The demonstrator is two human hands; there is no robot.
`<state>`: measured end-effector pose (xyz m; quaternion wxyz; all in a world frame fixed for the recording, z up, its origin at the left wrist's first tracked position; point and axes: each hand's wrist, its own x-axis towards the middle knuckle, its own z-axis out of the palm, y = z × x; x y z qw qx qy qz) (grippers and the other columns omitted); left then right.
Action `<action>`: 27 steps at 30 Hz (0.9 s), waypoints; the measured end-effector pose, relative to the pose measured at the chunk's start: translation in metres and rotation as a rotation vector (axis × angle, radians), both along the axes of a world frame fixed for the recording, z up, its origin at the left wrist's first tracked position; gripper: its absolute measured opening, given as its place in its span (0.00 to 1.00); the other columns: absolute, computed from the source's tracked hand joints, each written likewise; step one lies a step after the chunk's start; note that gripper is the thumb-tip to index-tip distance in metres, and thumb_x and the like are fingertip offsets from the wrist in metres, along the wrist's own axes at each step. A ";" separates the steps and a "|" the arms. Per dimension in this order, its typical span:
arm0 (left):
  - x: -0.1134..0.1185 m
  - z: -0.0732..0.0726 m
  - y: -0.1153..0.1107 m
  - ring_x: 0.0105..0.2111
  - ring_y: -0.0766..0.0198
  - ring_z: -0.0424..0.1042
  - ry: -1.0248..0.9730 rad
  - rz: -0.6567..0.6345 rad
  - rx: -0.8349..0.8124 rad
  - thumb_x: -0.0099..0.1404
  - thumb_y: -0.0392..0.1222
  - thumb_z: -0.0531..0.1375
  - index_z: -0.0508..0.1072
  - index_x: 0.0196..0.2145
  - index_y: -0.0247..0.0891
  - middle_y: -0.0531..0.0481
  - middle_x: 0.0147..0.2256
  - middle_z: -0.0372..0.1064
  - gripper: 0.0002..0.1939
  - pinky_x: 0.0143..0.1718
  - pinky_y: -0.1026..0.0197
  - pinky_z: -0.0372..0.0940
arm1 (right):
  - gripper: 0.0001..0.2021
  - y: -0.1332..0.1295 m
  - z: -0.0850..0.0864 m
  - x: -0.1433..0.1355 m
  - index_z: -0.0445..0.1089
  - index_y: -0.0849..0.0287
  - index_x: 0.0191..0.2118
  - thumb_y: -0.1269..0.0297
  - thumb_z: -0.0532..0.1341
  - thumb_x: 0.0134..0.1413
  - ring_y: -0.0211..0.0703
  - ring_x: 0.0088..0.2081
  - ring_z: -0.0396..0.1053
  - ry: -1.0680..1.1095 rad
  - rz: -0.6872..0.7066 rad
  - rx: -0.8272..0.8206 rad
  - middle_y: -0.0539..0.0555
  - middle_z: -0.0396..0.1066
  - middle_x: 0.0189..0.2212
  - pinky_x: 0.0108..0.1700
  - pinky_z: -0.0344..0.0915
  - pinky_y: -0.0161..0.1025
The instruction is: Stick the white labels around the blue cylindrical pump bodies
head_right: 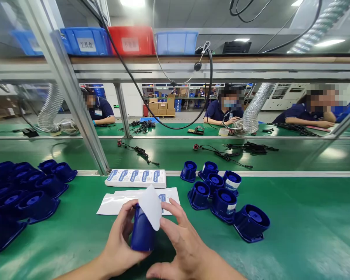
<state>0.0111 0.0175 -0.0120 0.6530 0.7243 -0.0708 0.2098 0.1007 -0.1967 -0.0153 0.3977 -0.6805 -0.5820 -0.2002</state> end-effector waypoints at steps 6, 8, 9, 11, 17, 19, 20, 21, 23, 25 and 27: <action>-0.006 -0.004 -0.007 0.58 0.37 0.75 -0.042 -0.113 0.064 0.45 0.31 0.75 0.64 0.65 0.49 0.42 0.60 0.71 0.51 0.58 0.38 0.75 | 0.68 0.009 -0.004 -0.003 0.30 0.38 0.79 0.40 0.78 0.46 0.74 0.72 0.56 -0.023 0.074 -0.100 0.58 0.74 0.60 0.74 0.31 0.79; -0.004 -0.005 -0.005 0.58 0.36 0.75 -0.013 -0.084 0.058 0.46 0.32 0.75 0.64 0.64 0.51 0.43 0.58 0.73 0.50 0.62 0.32 0.72 | 0.66 0.009 -0.004 -0.006 0.30 0.38 0.79 0.41 0.77 0.49 0.75 0.71 0.57 -0.032 0.112 -0.129 0.58 0.75 0.61 0.74 0.29 0.81; -0.002 -0.005 -0.003 0.57 0.36 0.76 0.007 -0.062 0.033 0.46 0.34 0.76 0.64 0.64 0.52 0.44 0.57 0.74 0.49 0.62 0.32 0.71 | 0.63 0.007 -0.004 -0.008 0.31 0.39 0.79 0.42 0.76 0.53 0.74 0.71 0.59 -0.029 0.129 -0.151 0.57 0.75 0.61 0.73 0.28 0.81; 0.004 -0.004 0.002 0.57 0.37 0.76 0.045 -0.005 -0.042 0.48 0.38 0.76 0.65 0.61 0.51 0.43 0.56 0.74 0.45 0.57 0.35 0.75 | 0.49 0.002 -0.005 -0.014 0.37 0.38 0.79 0.50 0.69 0.65 0.70 0.68 0.66 -0.002 0.197 -0.218 0.55 0.79 0.57 0.74 0.31 0.80; 0.011 0.004 0.008 0.64 0.39 0.70 0.005 0.039 -0.115 0.48 0.40 0.79 0.59 0.63 0.50 0.37 0.65 0.65 0.51 0.59 0.41 0.74 | 0.25 -0.011 -0.008 -0.015 0.54 0.28 0.74 0.50 0.52 0.76 0.65 0.58 0.76 0.202 0.128 0.113 0.54 0.80 0.52 0.67 0.62 0.73; 0.008 0.002 0.006 0.67 0.35 0.66 -0.060 -0.049 -0.105 0.50 0.43 0.80 0.57 0.65 0.51 0.34 0.69 0.58 0.52 0.66 0.34 0.66 | 0.37 -0.013 -0.005 -0.011 0.44 0.38 0.78 0.40 0.55 0.71 0.73 0.66 0.66 0.329 -0.051 0.285 0.60 0.77 0.57 0.68 0.56 0.76; 0.006 0.000 0.005 0.69 0.34 0.64 -0.084 -0.089 -0.103 0.51 0.45 0.80 0.55 0.66 0.53 0.34 0.72 0.54 0.53 0.68 0.30 0.63 | 0.42 -0.014 -0.003 -0.009 0.40 0.44 0.79 0.37 0.57 0.69 0.75 0.69 0.61 0.389 -0.123 0.320 0.63 0.75 0.58 0.70 0.51 0.77; 0.005 -0.002 0.004 0.70 0.32 0.63 -0.096 -0.125 -0.103 0.52 0.48 0.80 0.54 0.66 0.55 0.34 0.73 0.51 0.54 0.69 0.28 0.60 | 0.45 -0.014 0.000 -0.007 0.38 0.48 0.79 0.37 0.58 0.68 0.75 0.71 0.58 0.434 -0.169 0.328 0.65 0.75 0.59 0.70 0.47 0.78; 0.003 -0.006 0.002 0.70 0.30 0.61 -0.109 -0.178 -0.112 0.52 0.53 0.79 0.52 0.67 0.59 0.37 0.75 0.47 0.54 0.69 0.25 0.58 | 0.45 -0.015 0.004 -0.006 0.37 0.50 0.79 0.39 0.58 0.69 0.74 0.71 0.57 0.450 -0.187 0.311 0.65 0.75 0.59 0.71 0.44 0.76; 0.002 -0.009 0.002 0.71 0.30 0.60 -0.103 -0.208 -0.119 0.53 0.56 0.79 0.52 0.67 0.60 0.38 0.76 0.47 0.53 0.69 0.24 0.57 | 0.45 -0.015 0.007 -0.009 0.35 0.50 0.79 0.39 0.58 0.70 0.73 0.70 0.58 0.417 -0.156 0.274 0.65 0.75 0.59 0.71 0.47 0.73; 0.002 -0.008 0.002 0.70 0.30 0.61 -0.080 -0.222 -0.108 0.53 0.57 0.79 0.52 0.67 0.62 0.40 0.76 0.46 0.53 0.69 0.24 0.58 | 0.47 -0.015 0.009 -0.013 0.31 0.49 0.79 0.37 0.57 0.69 0.72 0.70 0.60 0.339 -0.096 0.222 0.64 0.75 0.60 0.70 0.51 0.71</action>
